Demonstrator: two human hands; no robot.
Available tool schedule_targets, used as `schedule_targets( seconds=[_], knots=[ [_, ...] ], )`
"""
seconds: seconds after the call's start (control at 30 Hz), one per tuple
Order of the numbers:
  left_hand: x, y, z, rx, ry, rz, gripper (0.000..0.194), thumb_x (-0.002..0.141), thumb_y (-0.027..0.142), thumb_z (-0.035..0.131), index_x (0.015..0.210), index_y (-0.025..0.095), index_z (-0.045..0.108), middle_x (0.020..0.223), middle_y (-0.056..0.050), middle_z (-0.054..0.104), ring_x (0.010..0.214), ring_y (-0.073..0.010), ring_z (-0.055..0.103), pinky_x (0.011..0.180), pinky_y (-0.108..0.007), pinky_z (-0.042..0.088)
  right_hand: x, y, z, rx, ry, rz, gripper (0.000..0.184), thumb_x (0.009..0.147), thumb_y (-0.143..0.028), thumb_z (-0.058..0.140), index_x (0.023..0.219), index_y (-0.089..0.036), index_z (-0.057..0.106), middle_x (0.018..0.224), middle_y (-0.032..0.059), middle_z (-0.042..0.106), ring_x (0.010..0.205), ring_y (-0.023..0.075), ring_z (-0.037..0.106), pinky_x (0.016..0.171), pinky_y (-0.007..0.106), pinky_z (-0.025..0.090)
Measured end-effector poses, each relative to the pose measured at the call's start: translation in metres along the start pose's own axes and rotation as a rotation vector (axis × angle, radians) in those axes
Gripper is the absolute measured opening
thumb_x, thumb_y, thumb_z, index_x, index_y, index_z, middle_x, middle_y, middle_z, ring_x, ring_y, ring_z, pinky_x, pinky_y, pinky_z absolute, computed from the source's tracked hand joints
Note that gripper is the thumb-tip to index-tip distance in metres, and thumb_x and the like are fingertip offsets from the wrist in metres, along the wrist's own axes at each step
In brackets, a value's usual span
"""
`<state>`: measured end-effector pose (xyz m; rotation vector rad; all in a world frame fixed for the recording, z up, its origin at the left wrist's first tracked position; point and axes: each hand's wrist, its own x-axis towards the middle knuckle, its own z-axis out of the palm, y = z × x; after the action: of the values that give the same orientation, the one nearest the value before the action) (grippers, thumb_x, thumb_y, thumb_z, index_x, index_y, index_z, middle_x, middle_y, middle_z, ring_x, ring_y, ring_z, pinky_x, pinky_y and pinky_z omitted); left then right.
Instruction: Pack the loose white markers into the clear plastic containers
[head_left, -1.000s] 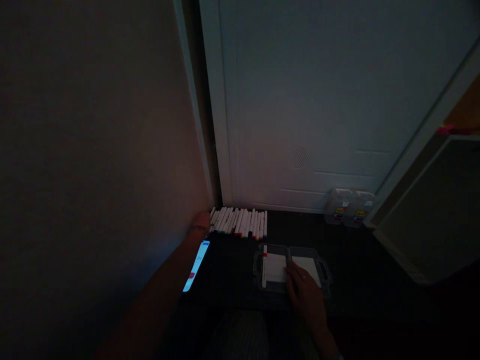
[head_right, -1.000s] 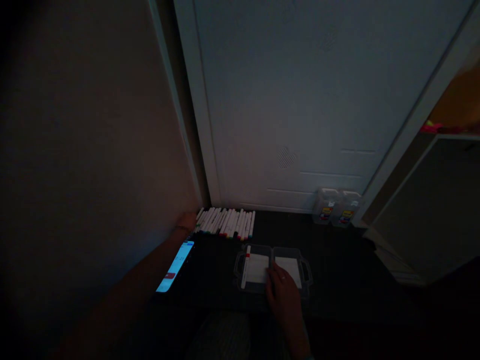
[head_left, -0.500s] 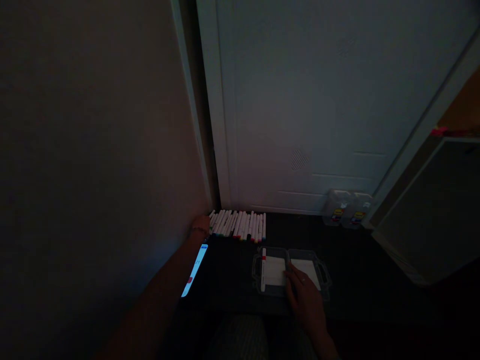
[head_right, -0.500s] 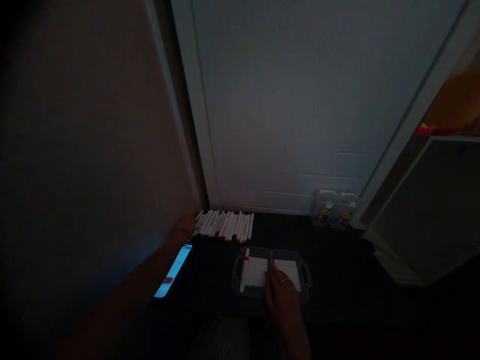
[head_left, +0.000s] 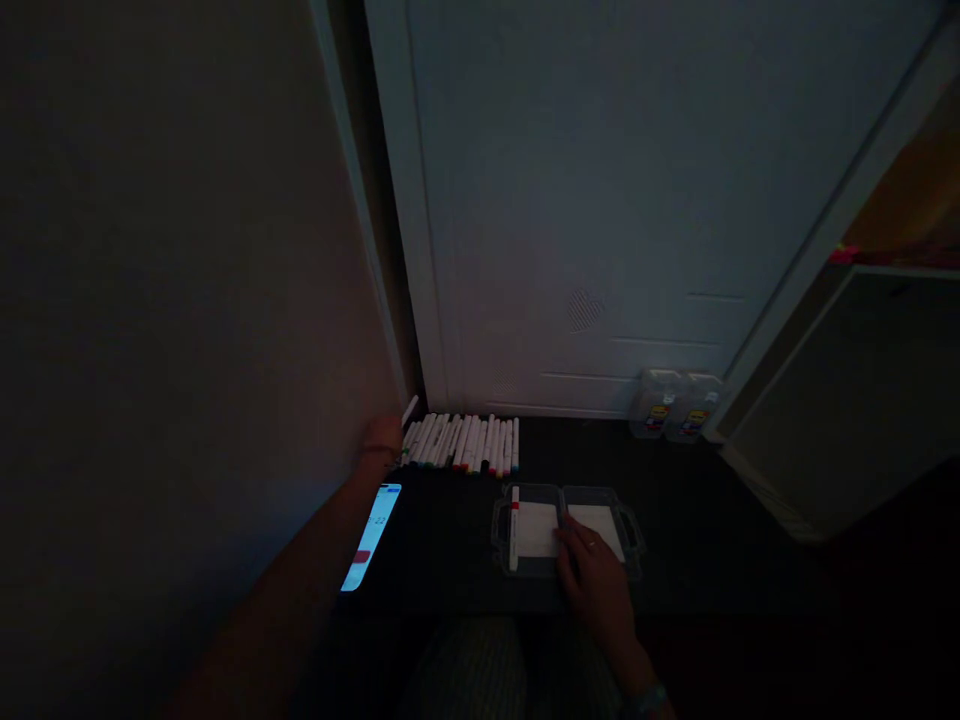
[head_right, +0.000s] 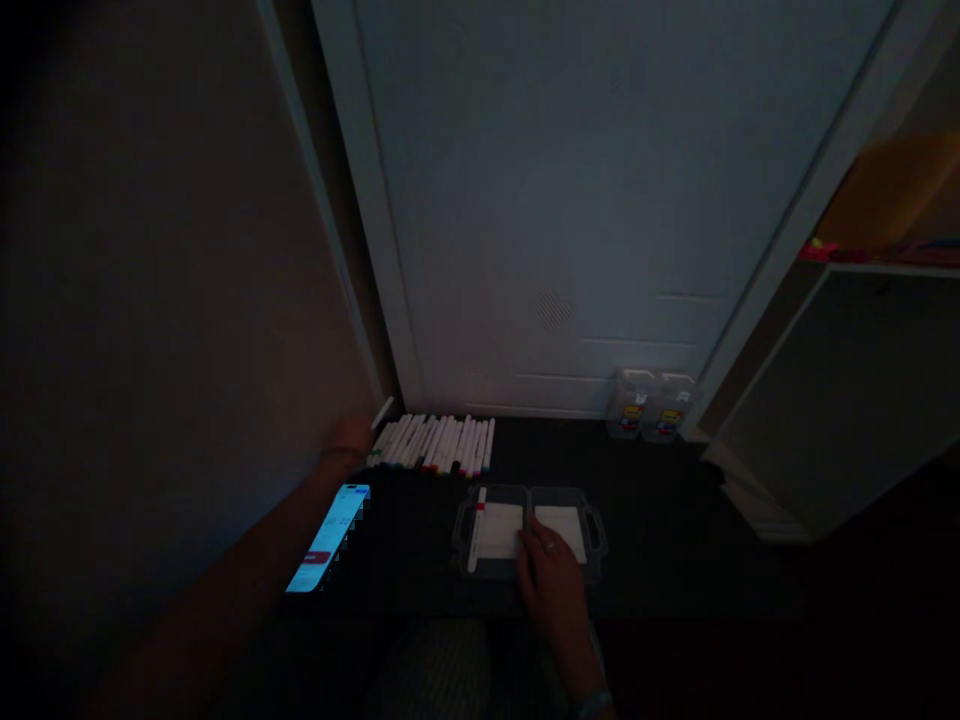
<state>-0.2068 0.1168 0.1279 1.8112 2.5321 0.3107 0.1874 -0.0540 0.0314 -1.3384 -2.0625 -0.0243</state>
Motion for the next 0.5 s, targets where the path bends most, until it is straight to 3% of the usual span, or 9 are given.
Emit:
schedule_targets(
  seconds=[0.13,0.23,0.37,0.5],
  knots=[
    [-0.005,0.019,-0.013,-0.152,0.079,0.017,0.033,0.09,0.027,0.045,0.113,0.01,0.062,0.11,-0.015,0.068,0.102,-0.0235,0.064,0.083,-0.03,0.049,0.001,-0.004,-0.004,0.01,0.007,-0.003,0.03,0.091,-0.018,0.044,0.116,-0.023,0.06,0.129,0.0065,0.058,0.113,0.0219,0.057,0.096,0.04,0.049],
    [-0.027,0.045,-0.021,-0.58,0.129,-0.004,0.038,0.091,0.032,0.046,0.119,0.01,0.058,0.112,-0.012,0.068,0.098,-0.0198,0.065,0.077,-0.027,0.052,0.001,-0.003,-0.004,0.02,0.01,0.004,0.03,0.091,-0.017,0.044,0.115,-0.023,0.06,0.129,0.0066,0.058,0.114,0.0216,0.056,0.097,0.04,0.048],
    [-0.09,0.083,-0.016,-1.078,0.016,0.124,0.042,0.086,0.039,0.053,0.117,0.011,0.06,0.113,-0.011,0.067,0.093,-0.0209,0.066,0.067,-0.027,0.055,0.002,-0.002,-0.004,0.033,-0.013,0.004,0.032,0.091,-0.017,0.043,0.119,-0.024,0.058,0.13,0.0073,0.056,0.116,0.0228,0.055,0.099,0.043,0.047],
    [-0.17,0.112,0.019,-1.137,-0.007,0.313,0.038,0.088,0.041,0.052,0.114,0.016,0.063,0.107,-0.009,0.068,0.094,-0.0208,0.066,0.081,-0.034,0.055,0.004,-0.004,-0.006,0.017,0.023,0.029,0.038,0.091,-0.021,0.045,0.129,-0.024,0.049,0.139,0.0094,0.046,0.126,0.0251,0.045,0.102,0.046,0.044]
  ],
)
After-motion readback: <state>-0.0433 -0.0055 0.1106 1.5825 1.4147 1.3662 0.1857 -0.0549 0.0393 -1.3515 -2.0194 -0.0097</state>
